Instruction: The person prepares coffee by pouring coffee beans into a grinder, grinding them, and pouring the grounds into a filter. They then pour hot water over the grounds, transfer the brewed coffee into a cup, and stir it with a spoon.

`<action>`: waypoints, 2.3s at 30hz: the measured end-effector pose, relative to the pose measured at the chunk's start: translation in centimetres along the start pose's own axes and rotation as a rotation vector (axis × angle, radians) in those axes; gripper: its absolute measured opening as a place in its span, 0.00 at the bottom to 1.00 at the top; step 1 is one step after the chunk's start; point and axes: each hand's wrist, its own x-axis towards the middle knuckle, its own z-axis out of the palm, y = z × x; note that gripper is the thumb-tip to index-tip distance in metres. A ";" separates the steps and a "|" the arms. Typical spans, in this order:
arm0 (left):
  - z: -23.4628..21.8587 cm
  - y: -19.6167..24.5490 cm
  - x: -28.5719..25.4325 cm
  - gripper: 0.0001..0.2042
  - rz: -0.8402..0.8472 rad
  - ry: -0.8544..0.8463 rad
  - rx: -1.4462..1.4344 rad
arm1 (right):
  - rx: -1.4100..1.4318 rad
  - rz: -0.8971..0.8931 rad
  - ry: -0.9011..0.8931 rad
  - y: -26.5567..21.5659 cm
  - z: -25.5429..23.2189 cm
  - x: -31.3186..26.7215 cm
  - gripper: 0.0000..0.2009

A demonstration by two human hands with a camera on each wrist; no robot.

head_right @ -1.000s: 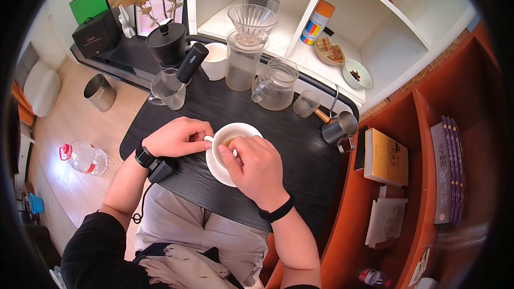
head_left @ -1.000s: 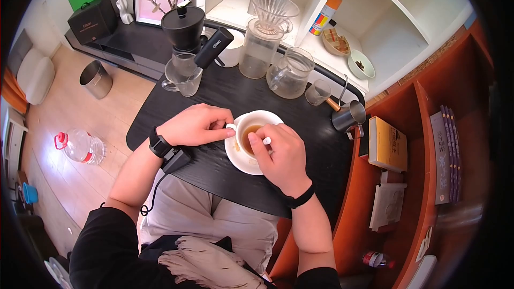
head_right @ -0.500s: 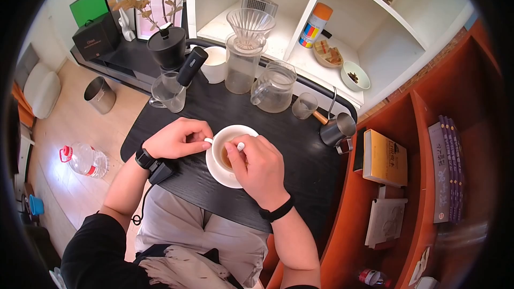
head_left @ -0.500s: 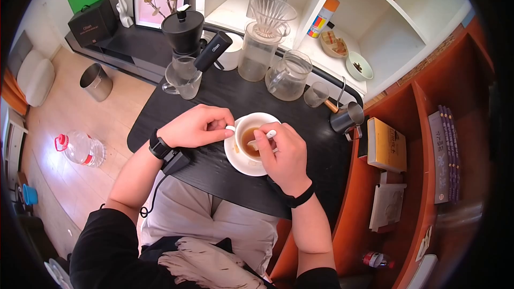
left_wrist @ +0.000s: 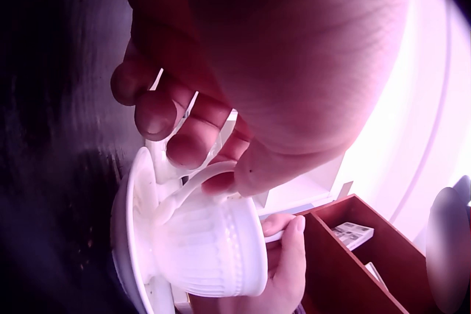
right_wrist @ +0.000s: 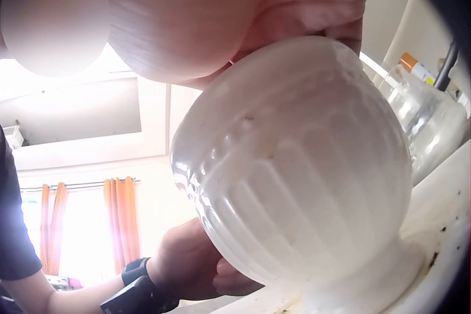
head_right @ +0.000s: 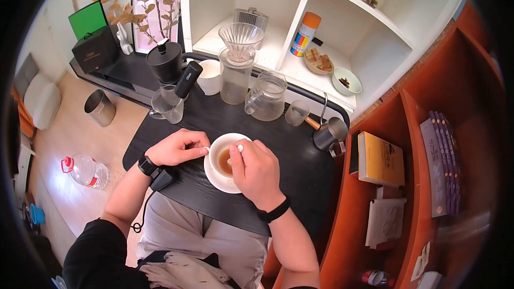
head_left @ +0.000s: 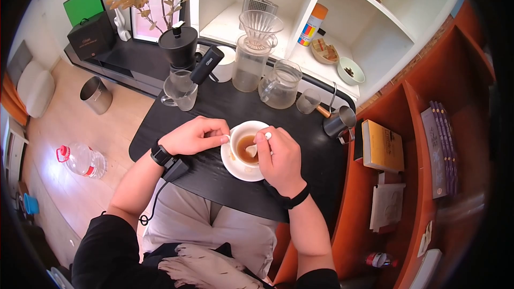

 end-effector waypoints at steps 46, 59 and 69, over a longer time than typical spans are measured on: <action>0.0 -0.4 0.0 0.08 0.003 -0.010 -0.071 | -0.018 0.098 0.146 1.2 0.1 0.4 0.12; 0.1 -0.3 0.0 0.07 0.008 0.009 -0.058 | -0.014 0.083 0.097 0.5 -0.4 0.5 0.12; 0.2 -0.3 0.1 0.08 0.011 0.009 -0.049 | -0.007 0.069 0.088 0.8 -0.1 0.5 0.11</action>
